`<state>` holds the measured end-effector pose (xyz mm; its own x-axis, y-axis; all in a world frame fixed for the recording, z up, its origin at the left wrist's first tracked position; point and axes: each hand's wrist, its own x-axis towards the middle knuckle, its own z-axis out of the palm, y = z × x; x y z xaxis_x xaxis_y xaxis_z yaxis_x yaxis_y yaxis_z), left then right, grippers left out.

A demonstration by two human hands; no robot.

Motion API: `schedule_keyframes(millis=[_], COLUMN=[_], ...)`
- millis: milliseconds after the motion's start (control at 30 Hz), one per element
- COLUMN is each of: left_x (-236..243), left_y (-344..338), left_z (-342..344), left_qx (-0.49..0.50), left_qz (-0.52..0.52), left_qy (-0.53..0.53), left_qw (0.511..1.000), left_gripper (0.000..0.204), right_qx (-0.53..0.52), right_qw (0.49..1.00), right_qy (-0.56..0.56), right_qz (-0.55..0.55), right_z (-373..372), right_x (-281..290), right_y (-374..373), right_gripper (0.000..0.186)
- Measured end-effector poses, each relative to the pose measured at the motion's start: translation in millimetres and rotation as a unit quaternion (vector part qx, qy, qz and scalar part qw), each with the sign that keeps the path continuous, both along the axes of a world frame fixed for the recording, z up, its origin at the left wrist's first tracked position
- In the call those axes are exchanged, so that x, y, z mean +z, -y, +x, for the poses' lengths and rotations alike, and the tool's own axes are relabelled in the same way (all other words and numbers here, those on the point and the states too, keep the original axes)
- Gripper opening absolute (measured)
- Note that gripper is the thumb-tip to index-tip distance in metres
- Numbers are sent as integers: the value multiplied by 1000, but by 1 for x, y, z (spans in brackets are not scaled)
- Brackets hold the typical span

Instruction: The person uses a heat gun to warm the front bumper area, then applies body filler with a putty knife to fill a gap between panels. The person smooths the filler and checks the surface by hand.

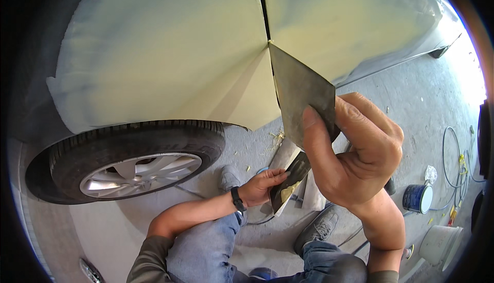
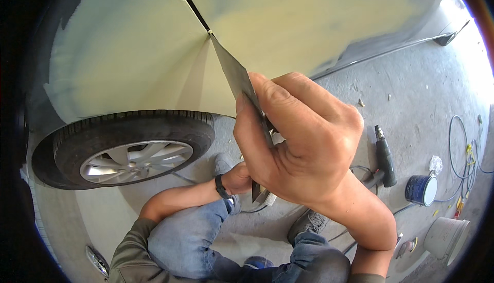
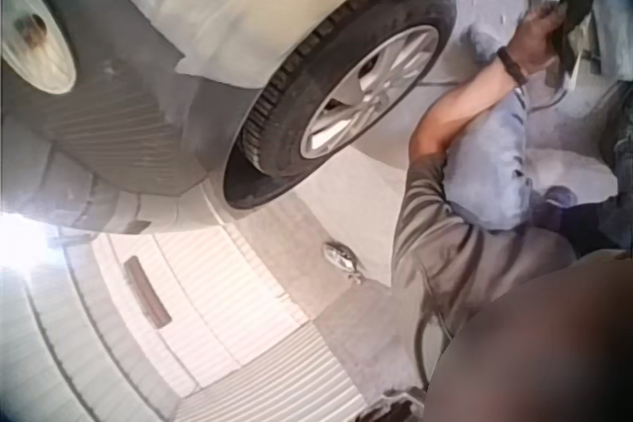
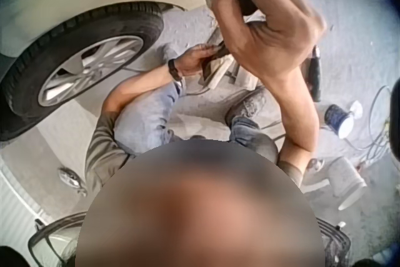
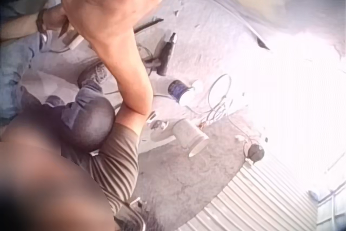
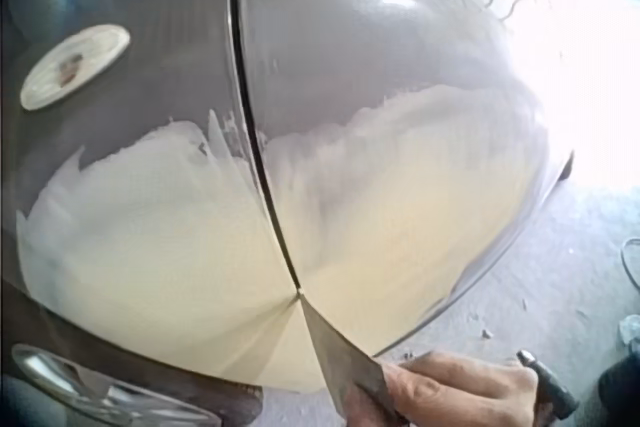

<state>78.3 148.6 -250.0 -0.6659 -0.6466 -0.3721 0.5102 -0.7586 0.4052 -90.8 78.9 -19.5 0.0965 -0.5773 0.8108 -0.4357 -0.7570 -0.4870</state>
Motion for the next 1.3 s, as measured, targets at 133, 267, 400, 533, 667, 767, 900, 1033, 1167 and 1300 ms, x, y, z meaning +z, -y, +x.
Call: schedule_keyframes(millis=[133, 267, 400, 533, 667, 767, 900, 1033, 1167, 1300], left_x=[2, 1, -1, -4, -10, -11, -2, 19, 31, 25], left_y=[0, 0, -1, -2, -2, 0, 4, 5, 7, 9], left_z=[0, 0, 0, 1, 2, 4, 13, 23, 34, 35], left_qx=[1, 3, 7, 7, 1, -7, -21, -48, -16, 13], left_qz=[-1, 0, 2, 9, 19, 23, 3, -54, -89, -79], left_qy=[6, 6, 3, -3, -12, -42, -83, -208, -179, -108], left_qw=[1000, 1000, 1000, 1000, 1000, 999, 996, 975, 980, 991], left_gripper=[19, 19, 19, 19, 20, 22, 24, 29, 33, 34], right_qx=[-1, 6, 9, 9, -8, -8, -35, 91, 37, -86], right_qw=[1000, 1000, 1000, 1000, 998, 996, 965, 755, 755, 973], right_qy=[1, 0, -10, -12, -34, -59, -1, 329, 230, -25], right_qz=[8, 11, 14, 18, 44, 71, 258, 560, 613, 215], right_z=[-1, -2, -4, -3, -7, -28, -74, -99, -95, -73], right_x=[-4, -8, -11, -17, -22, -21, -35, -79, -101, -63], right_y=[-1, -1, -2, -1, -3, -13, -25, -30, -31, -25], right_gripper=[14, 15, 16, 16, 24, 21, 12, 12, 10, 10])
